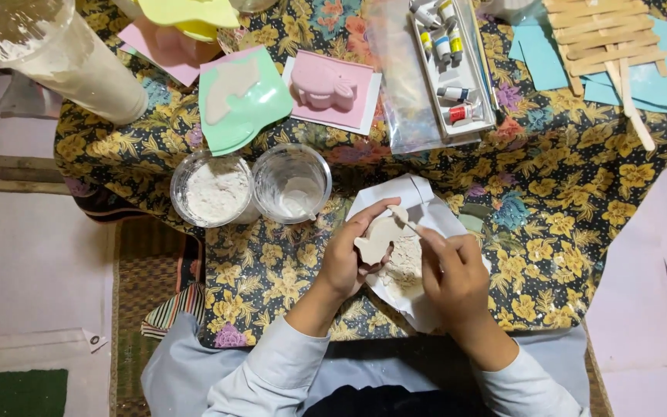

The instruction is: Removing plaster casts from silicone molds and cleaning off excess material by hand.

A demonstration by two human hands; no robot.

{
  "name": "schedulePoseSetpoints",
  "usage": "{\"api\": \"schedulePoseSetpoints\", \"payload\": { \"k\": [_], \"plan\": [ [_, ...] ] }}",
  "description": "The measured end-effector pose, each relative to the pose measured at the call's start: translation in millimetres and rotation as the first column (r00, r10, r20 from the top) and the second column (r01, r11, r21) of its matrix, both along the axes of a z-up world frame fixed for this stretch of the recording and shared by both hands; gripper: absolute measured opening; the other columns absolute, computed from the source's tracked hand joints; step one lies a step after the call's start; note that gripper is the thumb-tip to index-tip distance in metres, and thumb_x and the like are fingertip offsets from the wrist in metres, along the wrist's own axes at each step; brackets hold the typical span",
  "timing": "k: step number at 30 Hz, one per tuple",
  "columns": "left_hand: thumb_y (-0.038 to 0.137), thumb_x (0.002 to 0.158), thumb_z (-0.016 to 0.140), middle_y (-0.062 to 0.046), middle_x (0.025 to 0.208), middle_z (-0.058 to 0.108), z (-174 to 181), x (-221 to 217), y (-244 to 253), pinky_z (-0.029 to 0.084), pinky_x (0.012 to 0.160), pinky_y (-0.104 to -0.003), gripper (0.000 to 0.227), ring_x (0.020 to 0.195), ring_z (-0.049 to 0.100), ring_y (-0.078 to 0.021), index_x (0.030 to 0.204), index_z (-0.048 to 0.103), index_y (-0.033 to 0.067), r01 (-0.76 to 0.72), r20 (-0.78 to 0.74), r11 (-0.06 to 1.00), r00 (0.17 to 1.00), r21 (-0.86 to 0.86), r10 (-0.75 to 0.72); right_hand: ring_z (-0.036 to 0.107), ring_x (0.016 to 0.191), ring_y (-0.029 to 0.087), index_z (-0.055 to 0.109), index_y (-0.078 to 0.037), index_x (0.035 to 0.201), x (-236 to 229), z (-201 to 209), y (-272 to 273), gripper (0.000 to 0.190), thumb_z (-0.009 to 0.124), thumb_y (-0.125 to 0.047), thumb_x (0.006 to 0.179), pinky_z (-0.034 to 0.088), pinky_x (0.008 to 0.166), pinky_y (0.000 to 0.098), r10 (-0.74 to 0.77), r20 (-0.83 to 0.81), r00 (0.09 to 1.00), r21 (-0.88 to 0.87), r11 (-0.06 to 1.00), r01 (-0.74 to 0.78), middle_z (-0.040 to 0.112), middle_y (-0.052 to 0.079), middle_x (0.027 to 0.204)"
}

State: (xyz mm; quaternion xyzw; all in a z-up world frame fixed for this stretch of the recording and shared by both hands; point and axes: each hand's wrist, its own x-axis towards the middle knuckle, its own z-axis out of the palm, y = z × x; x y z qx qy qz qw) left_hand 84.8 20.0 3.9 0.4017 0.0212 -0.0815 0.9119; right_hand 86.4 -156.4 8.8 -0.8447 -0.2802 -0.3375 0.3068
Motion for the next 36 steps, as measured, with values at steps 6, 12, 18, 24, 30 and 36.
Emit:
{"api": "schedulePoseSetpoints", "payload": {
  "k": [6,12,18,24,30,36],
  "plan": [
    [0.026,0.094,0.036,-0.019,0.056,0.055,10,-1,2,0.022,0.032,-0.018,0.06,0.04,0.037,-0.0125,0.147,0.047,0.0,-0.03,0.036,1.0,0.999,-0.001,0.03,0.053,0.056,0.012,0.075,-0.01,0.115,-13,-12,9,0.028,0.07,0.001,0.09,0.051,0.05,0.0244,0.026,-0.036,0.999,-0.029,0.999,-0.027,0.048,-0.001,0.079],
    [0.018,0.102,0.03,-0.008,0.097,0.065,15,-7,6,0.028,0.04,-0.017,0.051,0.055,0.044,-0.0042,0.145,0.05,0.0007,-0.019,0.008,0.996,1.0,-0.092,0.02,0.042,0.06,0.01,0.066,-0.012,0.13,-31,-21,13,0.05,0.071,0.007,0.084,0.037,0.046,0.0214,0.158,-0.243,0.957,-0.017,0.986,-0.167,0.05,0.0,0.079],
    [0.023,0.099,0.035,-0.016,0.061,0.057,-6,0,-2,0.025,0.035,-0.018,0.055,0.042,0.04,-0.0097,0.149,0.046,0.0024,-0.037,0.145,0.998,0.989,0.049,0.03,0.051,0.055,0.014,0.076,-0.008,0.116,2,-11,5,0.026,0.071,0.002,0.092,0.051,0.053,0.0258,0.015,-0.016,1.0,0.028,0.999,-0.014,0.048,0.001,0.079],
    [0.022,0.097,0.036,-0.018,0.061,0.056,7,-3,3,0.026,0.034,-0.019,0.055,0.04,0.039,-0.0122,0.148,0.043,0.0019,0.01,0.107,0.996,0.994,-0.083,-0.001,0.053,0.057,0.017,0.076,-0.006,0.116,-7,-1,10,0.025,0.071,0.002,0.092,0.049,0.051,0.0278,0.105,-0.119,0.987,0.199,0.977,-0.08,0.05,0.004,0.079],
    [0.021,0.098,0.035,-0.018,0.065,0.059,4,-4,5,0.03,0.037,-0.019,0.06,0.046,0.044,-0.0125,0.155,0.035,0.0027,0.05,0.138,0.998,0.989,-0.037,-0.044,0.053,0.054,0.014,0.074,-0.004,0.117,-7,2,8,0.023,0.068,0.002,0.096,0.048,0.048,0.0262,0.036,-0.12,0.992,0.132,0.991,-0.019,0.051,0.004,0.081],
    [0.023,0.097,0.035,-0.02,0.063,0.059,-13,1,0,0.028,0.037,-0.021,0.058,0.045,0.043,-0.0155,0.149,0.044,-0.001,0.02,0.133,0.999,0.991,0.036,-0.025,0.05,0.057,0.012,0.071,-0.006,0.116,-8,-19,4,0.024,0.067,0.002,0.094,0.049,0.048,0.0212,0.044,-0.135,0.99,0.051,0.998,-0.037,0.048,0.005,0.082]
  ]
}}
